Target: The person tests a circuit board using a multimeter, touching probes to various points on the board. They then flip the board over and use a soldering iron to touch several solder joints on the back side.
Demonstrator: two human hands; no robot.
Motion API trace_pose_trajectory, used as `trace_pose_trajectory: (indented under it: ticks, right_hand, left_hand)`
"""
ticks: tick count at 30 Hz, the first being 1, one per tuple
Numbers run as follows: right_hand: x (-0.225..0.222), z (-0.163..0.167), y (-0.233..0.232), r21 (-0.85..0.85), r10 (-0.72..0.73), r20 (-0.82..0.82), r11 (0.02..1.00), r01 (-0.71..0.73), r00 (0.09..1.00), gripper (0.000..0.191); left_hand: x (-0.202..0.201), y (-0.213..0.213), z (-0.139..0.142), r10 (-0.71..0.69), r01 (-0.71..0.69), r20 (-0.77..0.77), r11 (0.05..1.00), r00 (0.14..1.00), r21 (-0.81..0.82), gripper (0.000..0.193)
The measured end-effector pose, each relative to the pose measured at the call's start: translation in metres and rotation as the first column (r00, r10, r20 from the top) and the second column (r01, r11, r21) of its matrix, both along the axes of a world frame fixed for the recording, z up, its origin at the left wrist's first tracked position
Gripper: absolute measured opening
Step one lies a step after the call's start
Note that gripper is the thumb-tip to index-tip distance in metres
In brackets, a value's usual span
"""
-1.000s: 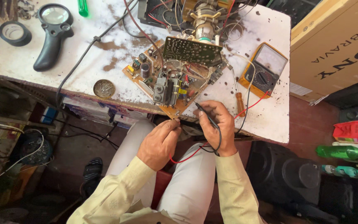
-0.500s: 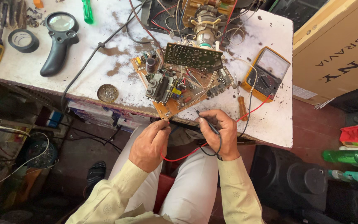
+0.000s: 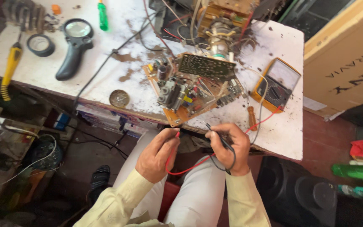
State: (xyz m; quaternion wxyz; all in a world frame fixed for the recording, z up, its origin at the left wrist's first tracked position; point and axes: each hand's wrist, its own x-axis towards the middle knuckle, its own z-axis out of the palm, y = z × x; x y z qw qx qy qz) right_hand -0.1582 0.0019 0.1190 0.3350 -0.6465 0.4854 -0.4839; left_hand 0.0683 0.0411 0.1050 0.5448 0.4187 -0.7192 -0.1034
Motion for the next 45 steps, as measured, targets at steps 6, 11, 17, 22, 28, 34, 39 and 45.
trace_pose_trajectory:
  ticks: [6, 11, 17, 22, 28, 34, 39, 45]
  right_hand:
    - [0.032, 0.037, 0.002, -0.178, 0.102, 0.049, 0.98, -0.092, 0.994, 0.014]
    - [0.068, 0.059, -0.005, -0.238, 0.087, -0.33, 0.956, -0.172, 0.94, 0.013]
    - [0.103, 0.063, -0.022, -0.501, -0.078, -0.608, 0.81, -0.306, 0.79, 0.052]
    - [0.111, 0.058, -0.037, -0.444, -0.126, -0.751, 0.823, -0.354, 0.648, 0.064]
    - [0.104, 0.048, -0.051, -0.424, -0.056, -0.657, 0.852, -0.306, 0.752, 0.062]
    - [0.1, 0.045, -0.055, -0.404, -0.054, -0.577, 0.886, -0.228, 0.815, 0.062]
    - [0.1, 0.049, -0.056, -0.387, -0.054, -0.579, 0.897, -0.215, 0.814, 0.062]
    - [0.101, 0.053, -0.055, -0.33, -0.018, -0.598, 0.917, -0.226, 0.801, 0.063]
  left_hand:
    - [0.014, 0.001, 0.0, 0.249, -0.256, -0.181, 0.967, 0.951, -0.018, 0.041]
    - [0.029, -0.008, -0.012, 0.224, -0.224, -0.213, 0.974, 0.951, 0.022, 0.038]
    - [0.04, -0.024, -0.028, 0.156, -0.152, -0.361, 0.988, 0.919, 0.04, 0.036]
    - [0.044, -0.033, -0.031, 0.142, -0.146, -0.352, 0.989, 0.925, 0.015, 0.04]
    - [0.045, -0.038, -0.029, 0.083, -0.049, -0.439, 0.995, 0.895, 0.088, 0.034]
    - [0.039, -0.055, -0.024, 0.196, -0.178, -0.418, 0.981, 0.887, 0.083, 0.027]
    - [0.036, -0.067, -0.023, -0.167, 0.389, -0.846, 0.92, 0.507, 0.051, 0.021]
    - [0.037, -0.062, -0.028, -0.277, 0.566, -0.891, 0.824, 0.361, -0.027, 0.012]
